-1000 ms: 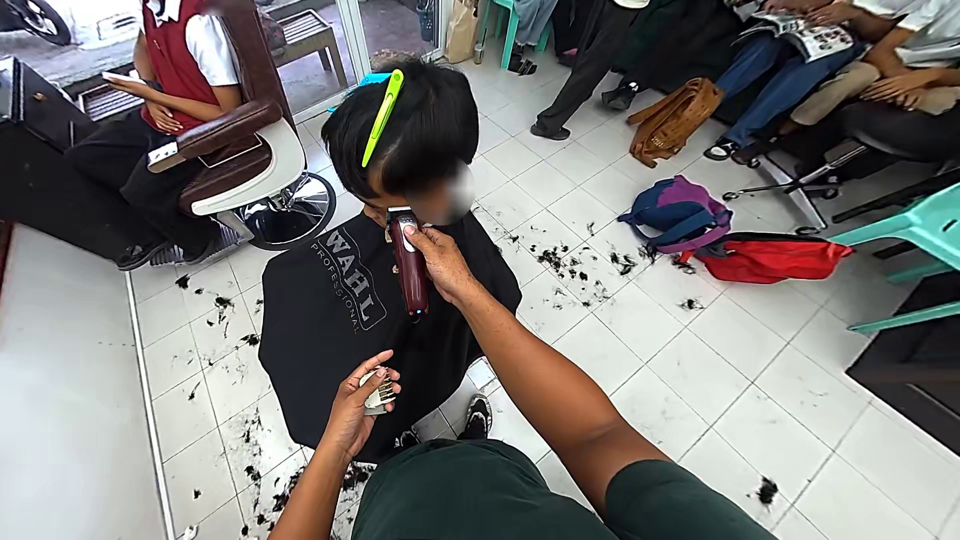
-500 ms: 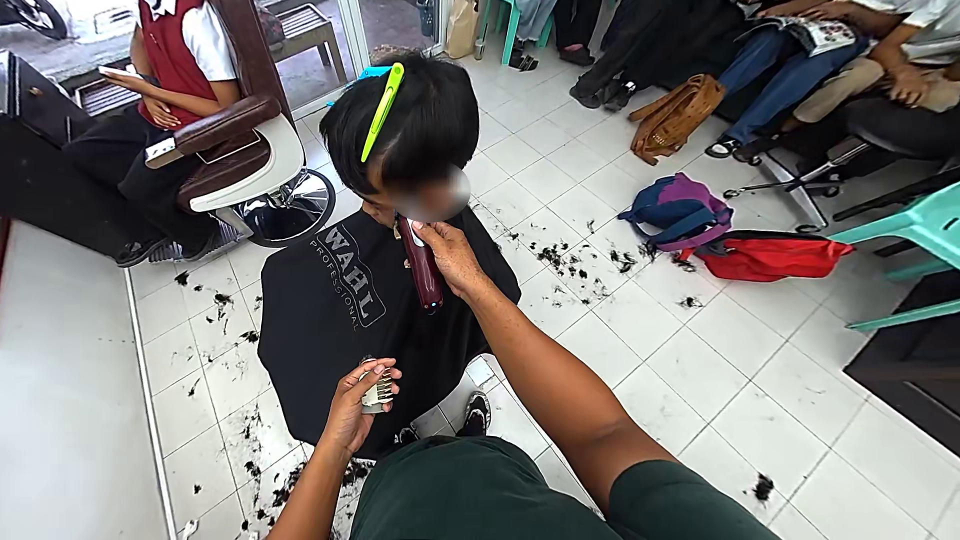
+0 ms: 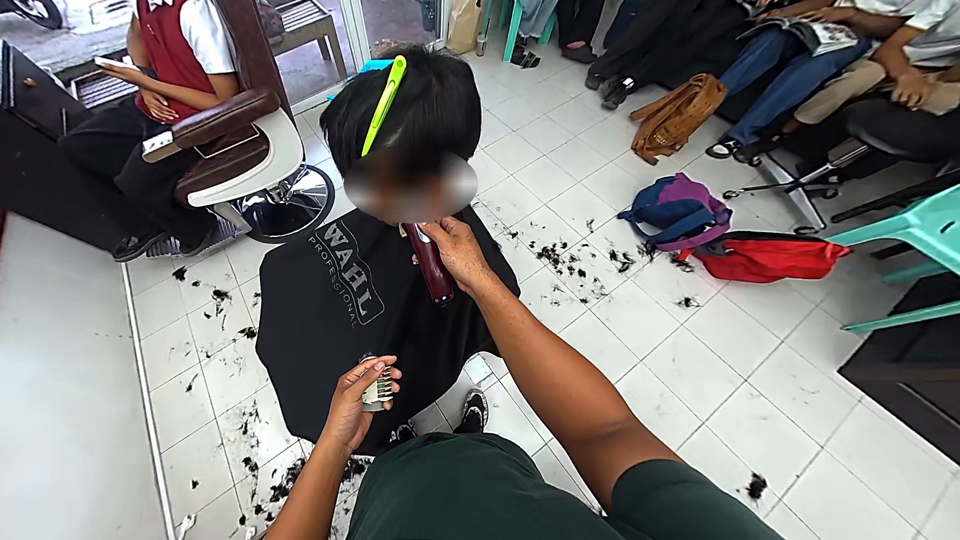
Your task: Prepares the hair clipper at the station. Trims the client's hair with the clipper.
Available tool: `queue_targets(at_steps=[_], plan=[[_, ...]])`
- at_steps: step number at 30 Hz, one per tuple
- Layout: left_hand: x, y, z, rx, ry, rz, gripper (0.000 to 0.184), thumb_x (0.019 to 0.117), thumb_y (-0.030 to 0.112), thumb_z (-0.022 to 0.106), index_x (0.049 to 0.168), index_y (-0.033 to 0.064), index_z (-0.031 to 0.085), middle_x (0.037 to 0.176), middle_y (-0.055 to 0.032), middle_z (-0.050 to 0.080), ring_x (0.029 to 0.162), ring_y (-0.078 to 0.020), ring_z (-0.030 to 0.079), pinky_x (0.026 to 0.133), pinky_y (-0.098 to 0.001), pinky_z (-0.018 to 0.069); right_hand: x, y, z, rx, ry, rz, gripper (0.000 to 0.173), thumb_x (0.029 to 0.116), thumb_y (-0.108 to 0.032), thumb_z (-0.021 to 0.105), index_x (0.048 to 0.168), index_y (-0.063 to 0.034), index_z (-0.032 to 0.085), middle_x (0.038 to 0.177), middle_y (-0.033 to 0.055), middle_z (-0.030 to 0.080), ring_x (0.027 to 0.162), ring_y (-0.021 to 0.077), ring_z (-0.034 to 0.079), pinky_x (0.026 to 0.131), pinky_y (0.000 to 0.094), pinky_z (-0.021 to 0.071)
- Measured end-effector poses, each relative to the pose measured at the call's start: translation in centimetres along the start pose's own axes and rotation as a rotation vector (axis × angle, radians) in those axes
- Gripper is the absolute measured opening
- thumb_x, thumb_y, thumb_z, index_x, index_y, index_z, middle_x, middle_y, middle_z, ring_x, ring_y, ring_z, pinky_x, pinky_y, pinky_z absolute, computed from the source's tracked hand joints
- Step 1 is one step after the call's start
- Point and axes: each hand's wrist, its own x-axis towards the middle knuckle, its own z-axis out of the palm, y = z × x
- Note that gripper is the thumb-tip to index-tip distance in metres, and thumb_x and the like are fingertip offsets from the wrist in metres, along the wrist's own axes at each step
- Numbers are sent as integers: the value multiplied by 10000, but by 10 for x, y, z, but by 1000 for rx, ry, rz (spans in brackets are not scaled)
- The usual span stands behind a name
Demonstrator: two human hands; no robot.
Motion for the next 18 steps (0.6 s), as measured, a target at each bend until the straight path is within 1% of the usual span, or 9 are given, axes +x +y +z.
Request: queue_targets(at_steps=[4,7,9,10,11,13,15,17,18], plan=[[-1,0,0,-9,-11,4,322,1069,84,409,1121,-33,705,877,-122,755,694,-149,728,561,-250,593,2,0,-2,-21,9,30,381,1074,-333,543,1135,35,620,912,152,686,739,235,705,712,407,622],[-2,0,1,-12,-3,-2,318,1071,78,410,1126,-34,702,879,-125,756,701,-158,734,560,-263,600,1,3,-2,-27,-31,-38,395,1092,-335,495,1225,24,591,965,154,681,779,236,703,743,410,617],[-4,2,1,-14,1,-5,318,1072,78,407,1120,-31,701,879,-124,756,703,-159,737,562,-269,605,-12,5,-6,-56,-116,-32,396,1102,-354,448,1255,-9,569,945,125,660,730,198,671,691,367,600],[-4,3,1,-18,6,-3,322,1074,77,403,1115,-32,704,875,-124,758,703,-161,740,560,-272,607,-21,5,-8,-83,-154,5,394,1088,-378,468,1258,-39,573,925,105,651,682,170,644,638,333,582],[-5,3,1,-20,11,-1,330,1076,79,396,1116,-32,704,875,-123,759,704,-161,741,560,-273,609,-27,8,-9,-96,-173,56,384,1053,-366,553,1268,-49,577,923,109,645,656,168,623,606,326,565],[-5,2,0,-12,21,-7,335,1080,81,387,1112,-30,701,871,-117,756,706,-159,740,559,-271,607,-29,12,-8,-125,-140,110,413,947,-200,740,1279,-32,562,936,139,637,632,187,606,579,332,556],[-4,1,0,1,31,-14,337,1085,84,384,1116,-30,699,876,-120,755,706,-157,737,563,-267,604,-22,12,-2,-179,-70,81,519,865,-147,818,1286,-19,541,927,156,649,637,201,619,597,350,564],[-3,1,0,14,30,-14,338,1089,87,383,1126,-35,696,881,-124,753,704,-158,733,564,-266,602,-12,7,3,-168,-28,43,557,875,-200,816,1301,15,527,965,166,663,717,220,660,693,392,589],[-3,2,0,15,30,-14,340,1091,88,380,1126,-40,694,880,-126,752,701,-160,732,563,-266,601,-9,3,5,-155,-14,39,525,927,-264,767,1300,19,530,975,164,665,744,224,669,717,398,589]])
